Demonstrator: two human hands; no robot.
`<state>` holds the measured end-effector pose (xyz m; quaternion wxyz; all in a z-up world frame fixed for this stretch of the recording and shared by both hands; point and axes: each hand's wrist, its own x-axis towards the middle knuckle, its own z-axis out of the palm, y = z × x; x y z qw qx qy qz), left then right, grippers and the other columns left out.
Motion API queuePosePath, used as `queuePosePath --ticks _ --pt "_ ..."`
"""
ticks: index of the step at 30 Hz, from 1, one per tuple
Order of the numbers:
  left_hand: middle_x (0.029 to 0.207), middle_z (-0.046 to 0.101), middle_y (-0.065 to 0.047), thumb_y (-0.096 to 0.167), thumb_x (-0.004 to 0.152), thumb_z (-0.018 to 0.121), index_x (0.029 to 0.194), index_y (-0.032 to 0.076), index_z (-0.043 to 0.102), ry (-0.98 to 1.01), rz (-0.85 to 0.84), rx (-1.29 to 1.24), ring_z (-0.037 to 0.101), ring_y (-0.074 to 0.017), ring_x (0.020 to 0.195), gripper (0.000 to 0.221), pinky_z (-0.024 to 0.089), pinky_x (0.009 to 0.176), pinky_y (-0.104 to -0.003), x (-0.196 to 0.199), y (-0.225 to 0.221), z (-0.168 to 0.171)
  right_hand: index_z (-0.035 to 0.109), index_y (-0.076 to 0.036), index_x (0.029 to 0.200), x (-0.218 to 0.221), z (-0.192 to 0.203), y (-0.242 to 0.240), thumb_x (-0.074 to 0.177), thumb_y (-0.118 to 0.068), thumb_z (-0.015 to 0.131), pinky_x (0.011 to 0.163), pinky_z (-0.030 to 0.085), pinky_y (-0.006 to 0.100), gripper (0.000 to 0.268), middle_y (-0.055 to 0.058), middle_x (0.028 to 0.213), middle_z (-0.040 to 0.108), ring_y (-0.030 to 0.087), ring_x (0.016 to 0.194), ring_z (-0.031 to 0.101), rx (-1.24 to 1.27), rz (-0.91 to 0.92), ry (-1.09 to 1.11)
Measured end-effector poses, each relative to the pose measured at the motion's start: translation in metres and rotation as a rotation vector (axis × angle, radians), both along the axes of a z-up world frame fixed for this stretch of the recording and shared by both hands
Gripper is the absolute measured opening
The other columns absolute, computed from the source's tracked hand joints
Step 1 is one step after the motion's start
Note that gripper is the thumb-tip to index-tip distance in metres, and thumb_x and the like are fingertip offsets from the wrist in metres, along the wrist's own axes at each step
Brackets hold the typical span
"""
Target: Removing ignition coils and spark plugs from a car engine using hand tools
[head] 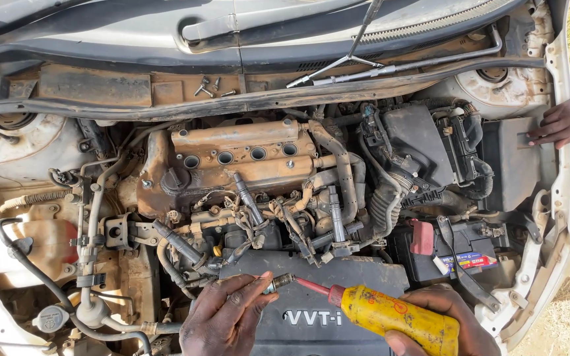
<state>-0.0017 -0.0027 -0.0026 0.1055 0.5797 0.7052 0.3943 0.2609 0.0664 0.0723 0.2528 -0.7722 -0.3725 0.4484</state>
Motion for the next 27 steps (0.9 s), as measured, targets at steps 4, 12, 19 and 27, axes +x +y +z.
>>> queuePosePath --ticks 4,12,19,27 --pt "0.116 0.073 0.008 0.023 0.094 0.070 0.126 0.031 0.072 -0.002 0.005 -0.009 0.078 -0.0120 0.094 0.033 0.058 0.079 -0.036 0.002 -0.002 -0.003 0.081 0.005 0.106 -0.003 0.002 -0.001 0.063 0.011 0.088 0.070 0.054 0.037 0.044 0.020 0.097 0.082 0.033 0.070 0.073 0.006 -0.022 0.014" --pt "0.116 0.072 0.007 0.023 0.093 0.070 0.127 0.030 0.071 -0.013 -0.021 -0.033 0.073 -0.0164 0.095 0.035 0.063 0.084 -0.037 0.001 -0.002 0.002 0.081 0.004 0.105 -0.003 0.003 -0.001 0.062 0.008 0.089 0.076 0.057 0.037 0.044 0.017 0.103 0.082 0.031 0.083 0.079 -0.007 -0.023 -0.012" --pt "0.102 0.075 0.009 0.030 0.080 0.085 0.121 0.030 0.075 0.047 0.027 0.018 0.070 -0.0141 0.078 0.042 0.061 0.071 -0.031 0.001 0.005 0.009 0.078 0.004 0.106 0.004 -0.006 -0.008 0.062 0.002 0.084 0.076 0.059 0.034 0.044 0.019 0.098 0.083 0.031 0.083 0.081 0.179 0.007 0.061" --pt "0.074 0.072 0.019 0.069 0.076 0.068 0.085 0.039 0.087 -0.049 0.349 -0.578 0.065 -0.0130 0.043 0.037 0.046 0.043 -0.033 0.011 0.006 0.016 0.078 0.006 0.103 0.004 -0.014 -0.011 0.061 -0.006 0.085 0.072 0.060 0.035 0.043 0.018 0.095 0.079 0.031 0.078 0.080 0.203 0.033 0.116"
